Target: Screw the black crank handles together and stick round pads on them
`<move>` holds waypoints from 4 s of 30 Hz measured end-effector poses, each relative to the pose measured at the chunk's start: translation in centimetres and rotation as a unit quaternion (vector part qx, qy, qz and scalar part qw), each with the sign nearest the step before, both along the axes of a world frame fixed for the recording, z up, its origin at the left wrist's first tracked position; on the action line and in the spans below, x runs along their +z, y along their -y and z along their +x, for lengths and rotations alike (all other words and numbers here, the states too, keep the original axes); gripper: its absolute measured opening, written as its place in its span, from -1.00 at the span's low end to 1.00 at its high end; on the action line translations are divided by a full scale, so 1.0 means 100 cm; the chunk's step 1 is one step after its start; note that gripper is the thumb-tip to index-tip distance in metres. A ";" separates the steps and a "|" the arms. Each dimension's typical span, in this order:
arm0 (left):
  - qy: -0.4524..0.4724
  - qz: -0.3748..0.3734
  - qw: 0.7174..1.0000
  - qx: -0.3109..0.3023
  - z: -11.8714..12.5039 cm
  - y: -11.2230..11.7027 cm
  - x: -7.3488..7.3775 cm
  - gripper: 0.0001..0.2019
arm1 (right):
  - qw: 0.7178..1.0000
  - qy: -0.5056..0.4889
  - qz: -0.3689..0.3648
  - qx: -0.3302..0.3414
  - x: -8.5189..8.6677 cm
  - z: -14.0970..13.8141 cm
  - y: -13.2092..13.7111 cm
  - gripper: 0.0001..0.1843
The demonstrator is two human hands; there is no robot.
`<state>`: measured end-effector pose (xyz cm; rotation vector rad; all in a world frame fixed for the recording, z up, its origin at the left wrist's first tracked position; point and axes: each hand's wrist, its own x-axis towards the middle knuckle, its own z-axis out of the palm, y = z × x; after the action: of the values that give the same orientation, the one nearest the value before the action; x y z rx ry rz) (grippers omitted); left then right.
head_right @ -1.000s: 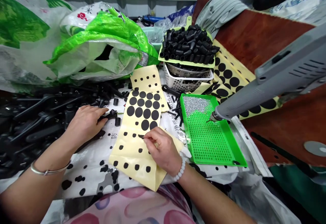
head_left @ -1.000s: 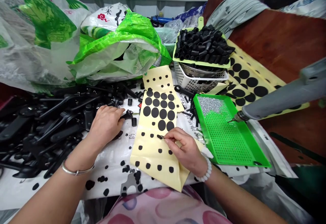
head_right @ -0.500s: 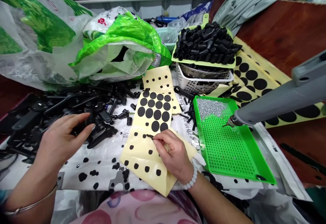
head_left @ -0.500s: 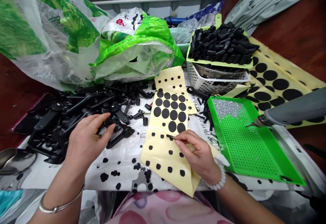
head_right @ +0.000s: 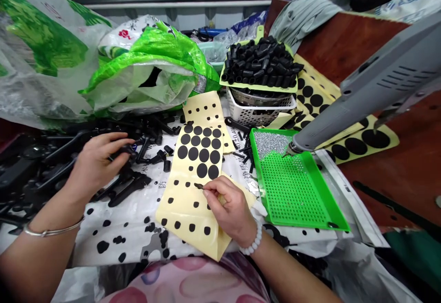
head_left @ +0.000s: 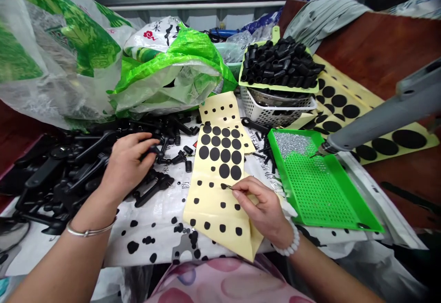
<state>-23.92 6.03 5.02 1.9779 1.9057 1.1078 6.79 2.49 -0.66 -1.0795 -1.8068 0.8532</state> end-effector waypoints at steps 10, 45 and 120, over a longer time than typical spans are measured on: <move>0.561 -0.031 0.826 0.052 0.053 0.028 -0.011 -0.89 | 0.988 -0.131 -0.077 0.038 0.020 -0.041 -0.007 -0.35; 0.537 -0.330 0.767 -0.120 0.095 0.070 -0.024 -0.44 | 0.943 -0.251 -0.218 0.021 0.057 -0.013 -0.016 -0.92; 0.433 -0.215 0.875 0.007 0.115 0.067 -0.036 -0.57 | 0.941 0.266 0.185 -0.102 0.022 -0.051 0.016 -0.70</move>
<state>-12.44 -0.70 1.43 0.9617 1.4703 1.1562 1.68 0.85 1.54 -1.2937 -2.1279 0.0776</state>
